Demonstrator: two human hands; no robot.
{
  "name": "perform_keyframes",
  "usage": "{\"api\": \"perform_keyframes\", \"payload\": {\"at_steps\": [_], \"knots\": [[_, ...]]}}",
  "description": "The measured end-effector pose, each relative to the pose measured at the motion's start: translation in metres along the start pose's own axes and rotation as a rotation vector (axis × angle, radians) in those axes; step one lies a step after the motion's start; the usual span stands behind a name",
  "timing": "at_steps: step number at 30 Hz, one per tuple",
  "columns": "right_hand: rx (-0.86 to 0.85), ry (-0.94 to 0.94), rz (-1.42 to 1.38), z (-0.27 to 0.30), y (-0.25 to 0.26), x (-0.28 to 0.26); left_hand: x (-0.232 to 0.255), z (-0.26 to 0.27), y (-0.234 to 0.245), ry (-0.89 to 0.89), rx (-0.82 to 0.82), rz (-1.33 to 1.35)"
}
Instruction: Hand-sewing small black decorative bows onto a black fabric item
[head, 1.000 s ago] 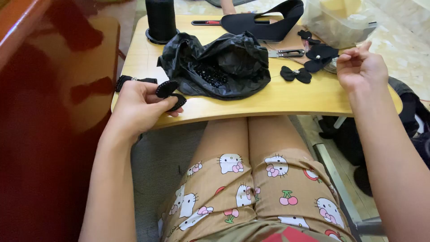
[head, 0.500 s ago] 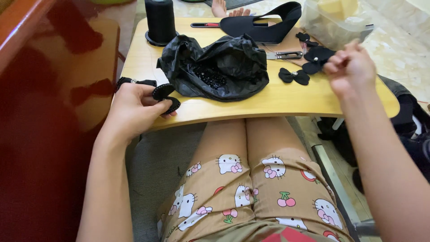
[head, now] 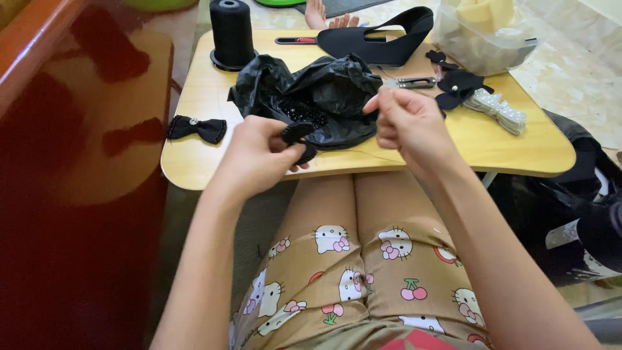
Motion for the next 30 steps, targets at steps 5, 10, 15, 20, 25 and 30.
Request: {"api": "perform_keyframes", "payload": {"at_steps": [5,10,15,20,25,30], "knots": [[0.008,-0.009,0.121,0.027,-0.020,-0.007,0.012,-0.003,-0.022,-0.057,0.033,-0.069],[0.015,-0.062,0.160,0.046,-0.023,-0.001,0.021,-0.001,-0.032,-0.080,0.045,-0.101],[0.058,-0.084,0.203,0.055,-0.021,-0.002,0.036,0.007,-0.040,-0.100,-0.034,-0.006],[0.094,-0.056,0.208,0.049,-0.013,-0.003,0.045,0.006,-0.044,-0.075,-0.033,0.057],[0.141,-0.015,0.198,0.052,-0.018,-0.015,0.062,0.014,-0.066,0.105,-0.070,0.620],[0.185,-0.056,0.147,0.071,-0.032,-0.032,0.069,0.030,-0.071,0.189,-0.068,0.869]]}}
Point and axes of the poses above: each hand's wrist, its own z-axis away from the middle knuckle, its own y-axis out of the back of the hand, x = y × z, the point moved 2 cm from there along -z, towards the middle knuckle, and after that the axes turned 3 degrees about -x, right-handed, at the moved point
